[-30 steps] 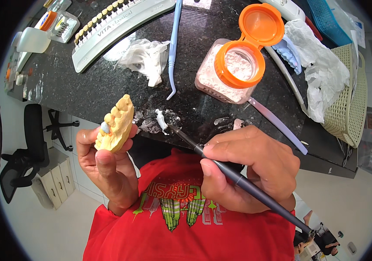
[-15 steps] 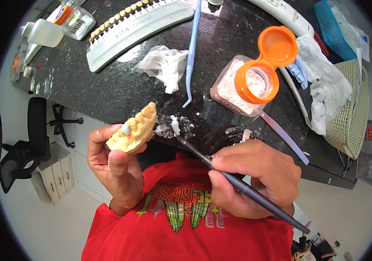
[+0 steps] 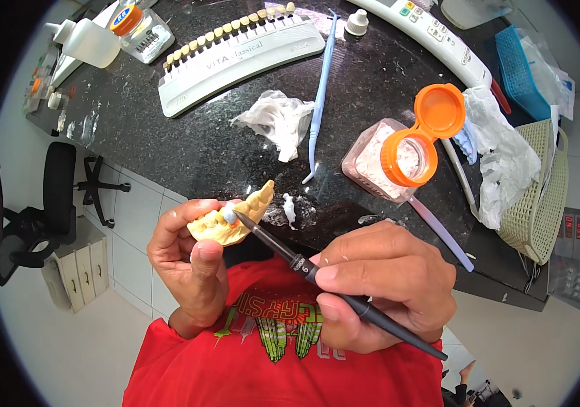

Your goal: The recorder applies a staining or ceramic material to a dental crown on a plaster model using a brush and a carving tool.

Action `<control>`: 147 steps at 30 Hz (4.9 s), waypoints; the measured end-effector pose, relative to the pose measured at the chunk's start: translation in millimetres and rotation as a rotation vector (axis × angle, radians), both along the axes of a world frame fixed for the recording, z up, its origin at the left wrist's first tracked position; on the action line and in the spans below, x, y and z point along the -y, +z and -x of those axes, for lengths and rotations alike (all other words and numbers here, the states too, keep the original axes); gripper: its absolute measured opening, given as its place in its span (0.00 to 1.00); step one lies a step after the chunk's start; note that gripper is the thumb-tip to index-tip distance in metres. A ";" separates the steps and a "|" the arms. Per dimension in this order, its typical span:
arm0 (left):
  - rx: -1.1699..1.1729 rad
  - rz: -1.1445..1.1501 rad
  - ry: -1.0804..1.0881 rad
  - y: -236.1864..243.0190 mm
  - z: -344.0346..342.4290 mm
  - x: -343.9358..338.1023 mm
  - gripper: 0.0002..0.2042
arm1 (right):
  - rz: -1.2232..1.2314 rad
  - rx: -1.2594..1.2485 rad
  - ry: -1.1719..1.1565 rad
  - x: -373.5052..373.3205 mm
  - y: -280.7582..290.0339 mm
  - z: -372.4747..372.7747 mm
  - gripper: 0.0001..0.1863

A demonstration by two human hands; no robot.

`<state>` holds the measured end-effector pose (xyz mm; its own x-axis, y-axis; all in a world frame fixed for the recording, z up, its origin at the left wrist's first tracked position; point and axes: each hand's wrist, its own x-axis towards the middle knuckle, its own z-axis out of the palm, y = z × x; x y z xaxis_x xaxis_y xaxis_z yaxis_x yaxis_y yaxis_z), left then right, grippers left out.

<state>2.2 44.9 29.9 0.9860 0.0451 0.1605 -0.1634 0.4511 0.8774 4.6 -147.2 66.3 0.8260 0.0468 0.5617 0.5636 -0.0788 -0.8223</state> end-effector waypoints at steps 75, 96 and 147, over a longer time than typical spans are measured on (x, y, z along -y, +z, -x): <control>0.043 0.017 0.021 -3.8 2.0 0.9 0.16 | 0.219 0.004 0.087 6.8 4.3 -0.7 0.14; 0.134 -0.154 0.069 -8.5 2.1 0.4 0.16 | 0.124 0.071 0.058 9.0 -6.2 8.0 0.12; 0.416 -0.652 0.175 -3.2 -8.6 4.1 0.20 | 0.151 -0.029 -0.074 12.8 5.0 12.6 0.16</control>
<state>10.8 40.9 26.7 0.8263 -0.0362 0.5620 -0.5574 -0.1958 0.8069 -7.9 -160.0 71.3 0.8459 0.0671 0.5291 0.5282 -0.2432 -0.8135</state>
